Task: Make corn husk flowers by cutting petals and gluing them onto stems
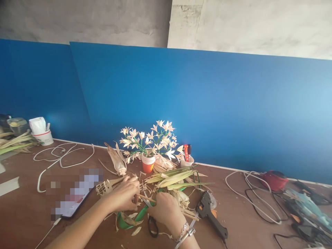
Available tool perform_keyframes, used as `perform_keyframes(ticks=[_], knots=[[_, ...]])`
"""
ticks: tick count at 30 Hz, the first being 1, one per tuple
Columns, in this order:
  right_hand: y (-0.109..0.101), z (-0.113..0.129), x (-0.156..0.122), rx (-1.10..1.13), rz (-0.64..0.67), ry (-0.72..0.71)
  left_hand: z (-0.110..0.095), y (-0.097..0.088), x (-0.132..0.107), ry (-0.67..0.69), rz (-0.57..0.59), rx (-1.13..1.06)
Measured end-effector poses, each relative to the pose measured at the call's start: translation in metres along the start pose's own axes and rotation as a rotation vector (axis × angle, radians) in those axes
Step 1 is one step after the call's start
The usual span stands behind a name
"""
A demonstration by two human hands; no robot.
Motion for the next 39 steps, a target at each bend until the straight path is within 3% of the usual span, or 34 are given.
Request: perform_keyframes(ticks=[3,8,11,15,21,24,31,36,39], knots=[[-0.002,-0.002,0.000,-0.067,0.044,-0.032,-0.004,0.000,-0.001,0.016,-0.013,0.014],[-0.009,-0.003,0.004,0.001,-0.045,-0.010,0.003,-0.006,-0.001,-0.009,-0.057,-0.095],[-0.011,0.004,0.009,0.266,-0.110,-0.013,0.013,-0.011,0.001,-0.041,-0.065,-0.328],[-0.008,0.015,0.013,0.665,-0.119,-0.075,0.017,-0.012,0.002,-0.109,0.016,-0.656],[0.001,0.011,0.020,0.905,-0.147,-0.111,0.011,-0.021,-0.003,-0.150,0.004,-0.799],[0.001,0.006,0.023,0.905,-0.163,-0.117,0.010,-0.021,-0.002,-0.141,0.016,-0.814],[-0.009,0.011,0.014,0.920,-0.193,-0.194,0.008,-0.026,0.003,-0.056,-0.158,-0.918],[0.004,0.012,0.021,1.081,-0.096,-0.132,0.010,-0.025,0.004,-0.093,-0.166,-1.008],[0.004,0.012,0.024,1.093,-0.106,-0.149,0.010,-0.026,0.006,-0.105,-0.217,-1.069]])
Point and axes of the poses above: each hand's wrist, its own x-axis towards the middle knuckle, its own y-axis out of the palm, z = x × y, the point moved 5 cm from there along x, towards the middle knuckle, and after that the axes turned 6 degrees about -y, right-handed, at the moved point
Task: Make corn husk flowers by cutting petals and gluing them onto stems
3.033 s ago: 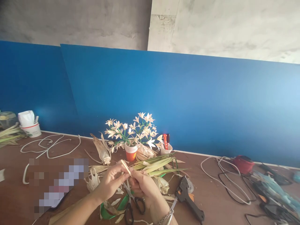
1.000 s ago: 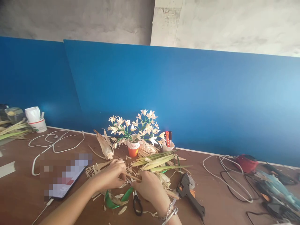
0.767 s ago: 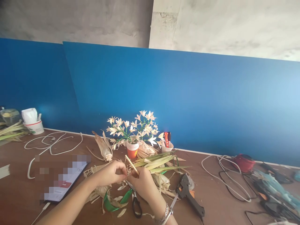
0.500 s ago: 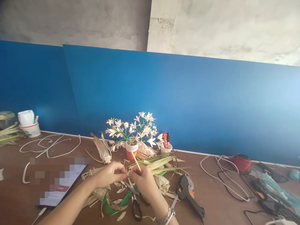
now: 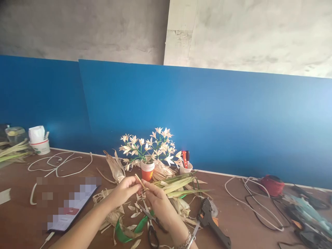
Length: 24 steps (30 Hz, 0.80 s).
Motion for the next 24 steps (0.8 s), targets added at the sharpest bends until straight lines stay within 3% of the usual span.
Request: perform_keyframes(ticks=[4,7,10,13,17,20,22,24], knots=[[0.002,0.007,-0.001,-0.147,-0.035,-0.181,0.005,0.003,0.000,-0.041,-0.127,-0.119],[0.008,0.015,-0.008,-0.523,-0.080,-0.358,0.015,0.008,-0.005,-0.105,-0.222,-0.160],[0.021,0.013,-0.014,-0.983,-0.049,-0.355,0.027,0.011,-0.011,-0.169,-0.286,-0.181],[0.032,0.011,-0.016,-1.233,-0.013,-0.318,0.039,0.011,-0.015,-0.221,-0.308,-0.181],[0.038,0.010,-0.017,-1.313,-0.010,-0.303,0.047,0.008,-0.019,-0.246,-0.323,-0.148],[0.025,0.006,-0.014,-1.309,-0.059,-0.207,0.049,0.005,-0.025,-0.245,-0.325,-0.119],[0.012,0.004,-0.011,-1.216,-0.146,-0.153,0.048,0.003,-0.029,-0.192,-0.307,-0.051],[0.004,0.006,-0.009,-1.015,-0.225,-0.201,0.042,0.000,-0.031,-0.049,-0.314,0.129]])
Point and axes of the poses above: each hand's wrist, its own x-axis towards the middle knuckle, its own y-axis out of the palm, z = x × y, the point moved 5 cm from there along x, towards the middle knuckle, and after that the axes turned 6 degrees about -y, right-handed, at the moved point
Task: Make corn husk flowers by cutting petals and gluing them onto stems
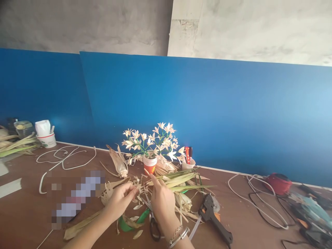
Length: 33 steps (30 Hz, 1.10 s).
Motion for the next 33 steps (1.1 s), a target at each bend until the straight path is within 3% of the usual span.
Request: perform_keyframes(ticks=[4,9,15,19,22,26,30,33], knots=[[0.005,0.004,0.000,0.335,-0.033,-0.051,-0.012,-0.007,-0.004,0.316,-0.136,0.354],[0.009,0.012,-0.006,0.257,-0.100,-0.147,-0.021,-0.003,-0.011,0.512,-0.139,0.534],[0.012,0.022,-0.017,0.124,-0.246,-0.417,-0.015,0.001,-0.014,0.477,-0.273,0.551],[0.015,0.025,-0.021,0.078,-0.338,-0.517,-0.014,0.002,-0.016,0.443,-0.290,0.546],[0.016,0.021,-0.020,0.087,-0.293,-0.456,-0.016,-0.005,-0.014,0.384,-0.293,0.603],[0.017,0.009,-0.012,0.046,-0.115,-0.173,-0.017,-0.022,-0.006,0.246,-0.301,0.711],[0.026,0.004,-0.008,-0.084,0.157,-0.004,-0.019,-0.014,-0.006,0.285,-0.036,0.788],[0.030,0.004,-0.008,-0.124,0.218,0.028,-0.015,-0.002,-0.013,0.305,0.116,0.833]])
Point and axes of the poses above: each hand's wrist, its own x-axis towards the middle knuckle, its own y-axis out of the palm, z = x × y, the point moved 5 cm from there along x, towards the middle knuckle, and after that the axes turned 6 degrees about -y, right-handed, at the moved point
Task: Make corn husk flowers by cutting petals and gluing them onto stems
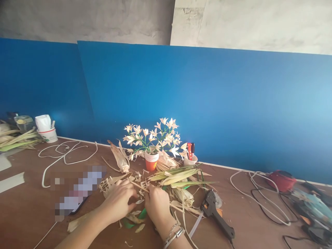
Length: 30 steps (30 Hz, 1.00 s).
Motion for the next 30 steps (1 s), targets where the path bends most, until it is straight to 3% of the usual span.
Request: perform_keyframes(ticks=[8,14,21,30], knots=[[-0.001,-0.007,0.002,0.034,0.009,0.044,-0.007,0.018,-0.001,0.087,0.023,0.097],[-0.009,-0.009,0.003,0.086,-0.022,0.033,-0.003,0.011,0.000,0.051,0.039,0.016],[-0.011,-0.004,0.002,0.123,-0.009,0.030,-0.003,0.013,-0.003,0.130,0.091,0.017],[-0.011,0.000,-0.001,0.092,0.023,-0.029,0.004,0.015,0.002,0.083,0.028,-0.013]])
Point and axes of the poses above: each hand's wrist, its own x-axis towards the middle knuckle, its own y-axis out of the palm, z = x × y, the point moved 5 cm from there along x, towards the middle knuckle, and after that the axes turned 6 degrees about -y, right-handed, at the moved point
